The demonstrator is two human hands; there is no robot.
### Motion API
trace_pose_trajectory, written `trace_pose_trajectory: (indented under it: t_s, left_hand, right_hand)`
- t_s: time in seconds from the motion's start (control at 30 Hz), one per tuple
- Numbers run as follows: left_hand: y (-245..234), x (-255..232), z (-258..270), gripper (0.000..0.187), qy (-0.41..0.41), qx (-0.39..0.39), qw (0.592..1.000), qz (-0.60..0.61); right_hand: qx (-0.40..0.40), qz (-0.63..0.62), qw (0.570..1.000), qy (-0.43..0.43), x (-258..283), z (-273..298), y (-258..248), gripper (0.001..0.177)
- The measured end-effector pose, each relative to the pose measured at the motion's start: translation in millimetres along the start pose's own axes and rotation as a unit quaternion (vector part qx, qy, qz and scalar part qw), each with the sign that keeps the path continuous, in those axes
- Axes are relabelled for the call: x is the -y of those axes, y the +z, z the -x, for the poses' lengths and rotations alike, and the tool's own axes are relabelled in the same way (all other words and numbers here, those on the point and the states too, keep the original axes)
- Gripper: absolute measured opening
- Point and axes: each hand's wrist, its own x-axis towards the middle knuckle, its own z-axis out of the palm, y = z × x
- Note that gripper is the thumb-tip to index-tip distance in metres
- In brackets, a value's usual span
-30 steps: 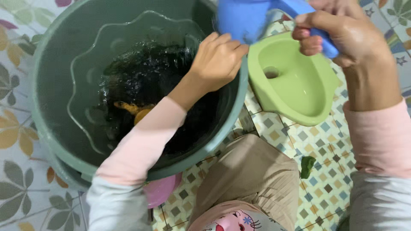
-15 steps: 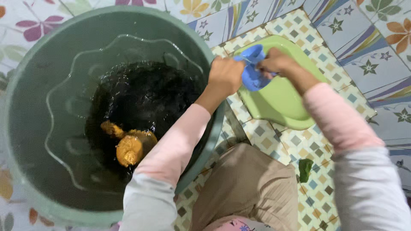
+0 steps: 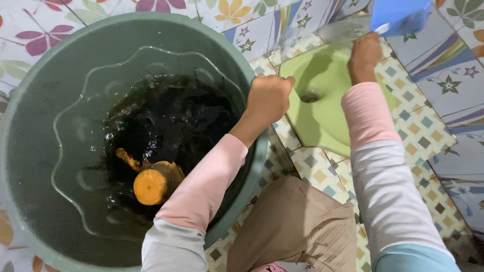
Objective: The person scrubs the tiled floor of a bathroom with a brush and water, then rinses the area with water from a bucket using a blue plastic scoop.
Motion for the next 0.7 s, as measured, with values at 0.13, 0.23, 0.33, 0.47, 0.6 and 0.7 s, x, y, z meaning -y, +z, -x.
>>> trace_pose_trajectory:
  t_s: [0.13, 0.23, 0.33, 0.47, 0.6, 0.7]
  left_hand:
    - [2.3, 0.6, -3.0, 0.015, -0.011, 0.033, 0.999, -0.012]
    - [1.3, 1.4, -7.2, 0.015, -0.02, 0.056, 0.998, -0.011]
    - [-3.7, 0.4, -13.5, 0.013, -0.035, 0.062, 0.997, 0.012]
    - [-22.1, -3.3, -16.5, 0.01, -0.053, 0.035, 0.997, 0.035]
    - [-46.8, -10.0, -4.5, 0.01, 0.02, -0.103, 0.987, 0.125]
    - [-71.6, -3.7, 17.9, 0.006, 0.108, -0.117, 0.979, 0.125]
  right_hand:
    - [-0.065, -0.051, 0.983, 0.165, -48.1, -0.5, -7.1, 0.031]
    - [-0.095, -0.049, 0.988, 0.109, -63.9, 12.2, -20.9, 0.052]
    - [-0.112, -0.215, 0.967, 0.08, -42.2, 31.4, -71.4, 0.052]
    - [-0.159, -0.628, 0.761, 0.033, 28.0, 103.7, -192.9, 0.049]
    - [-0.004, -0.855, 0.515, 0.059, 56.9, 148.8, -315.1, 0.037]
    - [-0.004, -0.869, 0.494, -0.032, 55.9, 166.9, -387.4, 0.034]
